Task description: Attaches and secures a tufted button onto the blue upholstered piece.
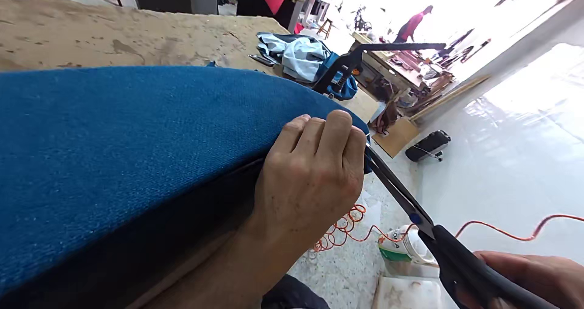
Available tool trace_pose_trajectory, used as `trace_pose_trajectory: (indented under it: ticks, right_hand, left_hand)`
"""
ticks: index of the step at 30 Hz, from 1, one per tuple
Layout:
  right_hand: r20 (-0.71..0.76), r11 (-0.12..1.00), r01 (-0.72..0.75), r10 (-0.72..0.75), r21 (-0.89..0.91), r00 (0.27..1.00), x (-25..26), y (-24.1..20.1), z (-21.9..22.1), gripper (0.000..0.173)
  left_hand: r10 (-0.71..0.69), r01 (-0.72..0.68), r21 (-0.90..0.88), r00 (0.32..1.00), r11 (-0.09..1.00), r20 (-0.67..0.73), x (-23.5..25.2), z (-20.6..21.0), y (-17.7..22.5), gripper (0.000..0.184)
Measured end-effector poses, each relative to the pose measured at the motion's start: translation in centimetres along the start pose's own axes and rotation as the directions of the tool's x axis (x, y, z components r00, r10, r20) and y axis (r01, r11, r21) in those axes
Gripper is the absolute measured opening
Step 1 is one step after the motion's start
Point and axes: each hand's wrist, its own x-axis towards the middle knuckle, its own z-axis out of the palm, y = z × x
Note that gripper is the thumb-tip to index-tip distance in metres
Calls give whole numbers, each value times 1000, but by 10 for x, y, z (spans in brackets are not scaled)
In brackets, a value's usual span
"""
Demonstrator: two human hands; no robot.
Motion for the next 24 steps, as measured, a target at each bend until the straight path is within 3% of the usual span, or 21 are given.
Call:
trace_pose_trajectory:
  ticks: [4, 12, 17, 24]
  right_hand:
    - [-105, 996, -67, 61, -60, 993, -3, -14, 20, 9]
    - [-171, 986, -157, 145, -57, 974, 7, -32, 41, 20]
    - [-165, 991, -105, 89, -88, 982, 9, -26, 43, 21]
    - [-186, 959, -81, 31, -271, 982, 8, -21, 41, 21]
  left_hand:
    - [2, -2, -22, 1000, 1000, 9, -2, 0, -2, 20]
    - [2, -2, -73, 1000, 997, 6, -6, 0, -2, 21]
    - [-9, 8, -74, 1000, 997, -8, -6, 2, -2, 20]
    - [-4, 4, -36, 1000, 999, 10, -6, 1, 0, 21]
